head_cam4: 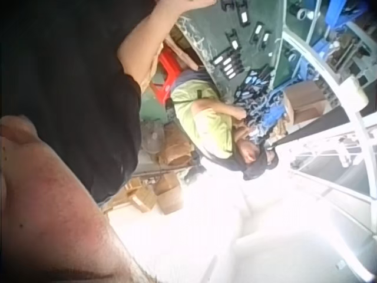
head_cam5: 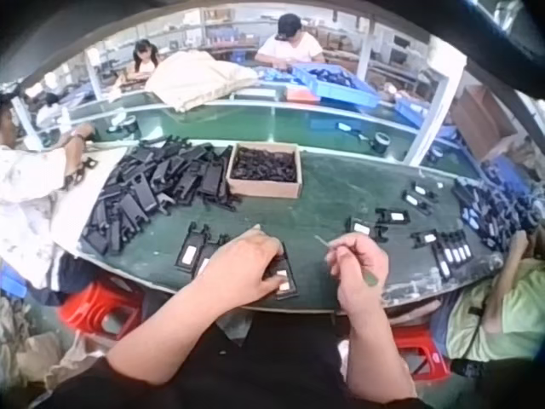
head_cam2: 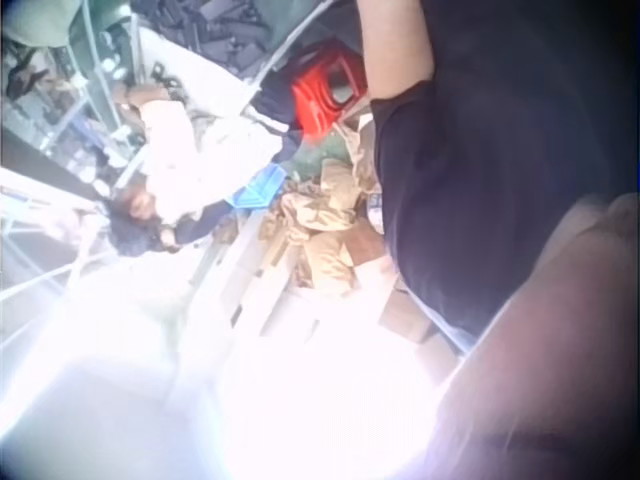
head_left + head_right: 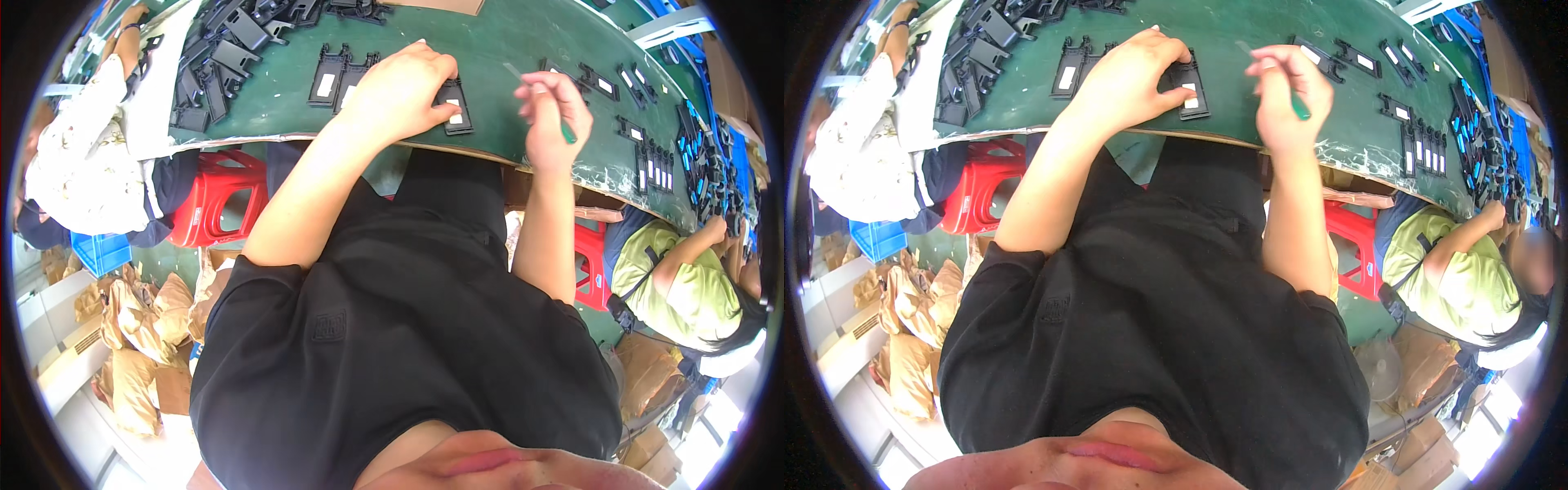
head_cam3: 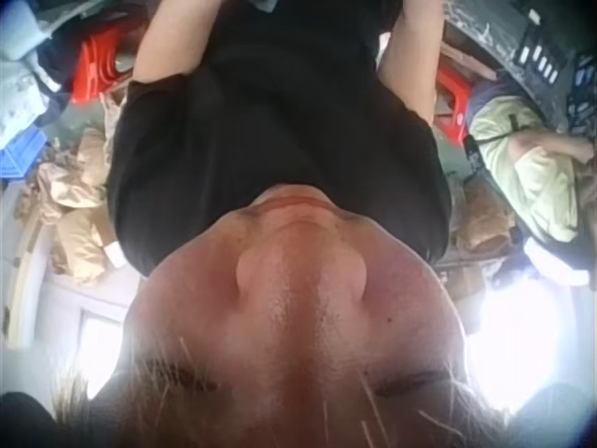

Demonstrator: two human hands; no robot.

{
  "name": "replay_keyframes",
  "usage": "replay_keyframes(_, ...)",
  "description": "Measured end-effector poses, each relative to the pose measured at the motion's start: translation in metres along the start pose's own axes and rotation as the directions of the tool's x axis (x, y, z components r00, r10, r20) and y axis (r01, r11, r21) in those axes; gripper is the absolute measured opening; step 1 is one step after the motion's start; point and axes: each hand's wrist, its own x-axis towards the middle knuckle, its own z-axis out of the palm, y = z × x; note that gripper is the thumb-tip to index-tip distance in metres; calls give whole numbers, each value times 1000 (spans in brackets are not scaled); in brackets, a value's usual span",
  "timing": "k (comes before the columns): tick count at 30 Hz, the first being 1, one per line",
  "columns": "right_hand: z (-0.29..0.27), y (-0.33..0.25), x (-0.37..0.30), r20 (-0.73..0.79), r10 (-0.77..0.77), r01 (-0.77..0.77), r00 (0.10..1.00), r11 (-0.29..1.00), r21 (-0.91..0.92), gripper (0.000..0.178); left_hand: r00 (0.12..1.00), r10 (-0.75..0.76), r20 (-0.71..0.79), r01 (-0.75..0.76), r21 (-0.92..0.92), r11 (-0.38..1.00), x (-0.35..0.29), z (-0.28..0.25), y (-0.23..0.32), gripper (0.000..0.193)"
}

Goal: Assembling small electronic parts into plastic housings and applying labels at a factory workstation.

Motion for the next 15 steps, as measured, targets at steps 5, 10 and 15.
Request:
replay_keyframes(5,14,18,-21,139,83,-111,987,972,209,18,999,-11,-40,10,-21,1000,2,11,1,26)
replay_keyframes(10,13,23,-8,192,195,-242,962,934,263,19,994,-32,-100,34,24,999,4,20,2,14)
replay_keyframes(15,20,24,-13,141,131,-142,981,987,69,19,992,23,-120,-10,109,994,7,23,3,8)
